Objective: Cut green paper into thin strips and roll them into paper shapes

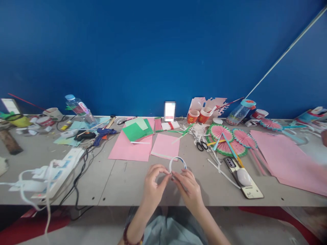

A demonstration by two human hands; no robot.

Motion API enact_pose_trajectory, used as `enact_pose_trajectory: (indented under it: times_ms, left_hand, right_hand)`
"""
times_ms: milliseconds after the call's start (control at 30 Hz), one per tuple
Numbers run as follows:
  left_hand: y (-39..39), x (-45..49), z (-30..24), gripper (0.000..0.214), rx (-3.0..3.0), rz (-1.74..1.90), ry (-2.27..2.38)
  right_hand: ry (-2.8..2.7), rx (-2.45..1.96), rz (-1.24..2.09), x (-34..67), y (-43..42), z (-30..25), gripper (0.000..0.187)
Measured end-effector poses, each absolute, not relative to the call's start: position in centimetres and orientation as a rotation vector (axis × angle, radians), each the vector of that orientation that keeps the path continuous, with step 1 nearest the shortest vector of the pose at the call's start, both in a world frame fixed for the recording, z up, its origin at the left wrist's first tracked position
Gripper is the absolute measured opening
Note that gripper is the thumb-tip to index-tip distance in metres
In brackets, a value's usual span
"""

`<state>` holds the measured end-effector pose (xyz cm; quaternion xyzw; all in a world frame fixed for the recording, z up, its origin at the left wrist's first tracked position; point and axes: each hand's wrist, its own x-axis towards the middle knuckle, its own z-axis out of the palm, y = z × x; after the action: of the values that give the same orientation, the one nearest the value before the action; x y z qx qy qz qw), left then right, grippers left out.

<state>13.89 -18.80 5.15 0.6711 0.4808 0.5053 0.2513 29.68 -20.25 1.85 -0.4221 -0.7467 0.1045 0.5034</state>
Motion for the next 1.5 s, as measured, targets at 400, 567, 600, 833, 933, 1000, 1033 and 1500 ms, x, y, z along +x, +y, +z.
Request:
enact_pose_trajectory:
  times_ms: [400,567,600,833,933,1000,1033,1500]
  left_hand:
    - [-20.2,14.3,6.0,0.009,1.874,1.083,1.229]
    - [-20.1,14.5,5.7,0.009,1.864,1.143,1.284]
    - [-20.1,14.6,5.5,0.008,1.86,1.169,1.309]
    - [-19.6,14.6,4.5,0.007,1.966,1.333,1.349]
    - [-19.5,14.3,4.7,0.009,1.994,1.384,1.325]
    - [-19.4,14.1,5.0,0.012,2.037,1.403,1.277]
    - [-19.4,14.1,5.2,0.013,2.072,1.407,1.247]
    - [-21.5,14.4,5.3,0.027,2.7,1.272,0.886]
  right_hand:
    - [-1.737,-1.185,0.165,30.1,-20.0,0.7,0.03]
    - [-1.617,-1.276,0.393,30.0,-20.1,-0.3,0.02]
    - [-1.585,-1.291,0.477,29.9,-20.2,-0.4,0.019]
    - [-1.454,-1.234,0.889,29.3,-20.7,-0.5,0.024]
    - [-1.42,-1.22,0.96,29.3,-20.8,-0.6,0.027]
    - [-1.405,-1.248,0.97,29.3,-20.6,-0.5,0.027]
    - [-1.401,-1.267,0.963,29.3,-20.5,-0.4,0.025]
    - [-1.196,-1.305,1.023,29.3,-20.3,2.4,0.034]
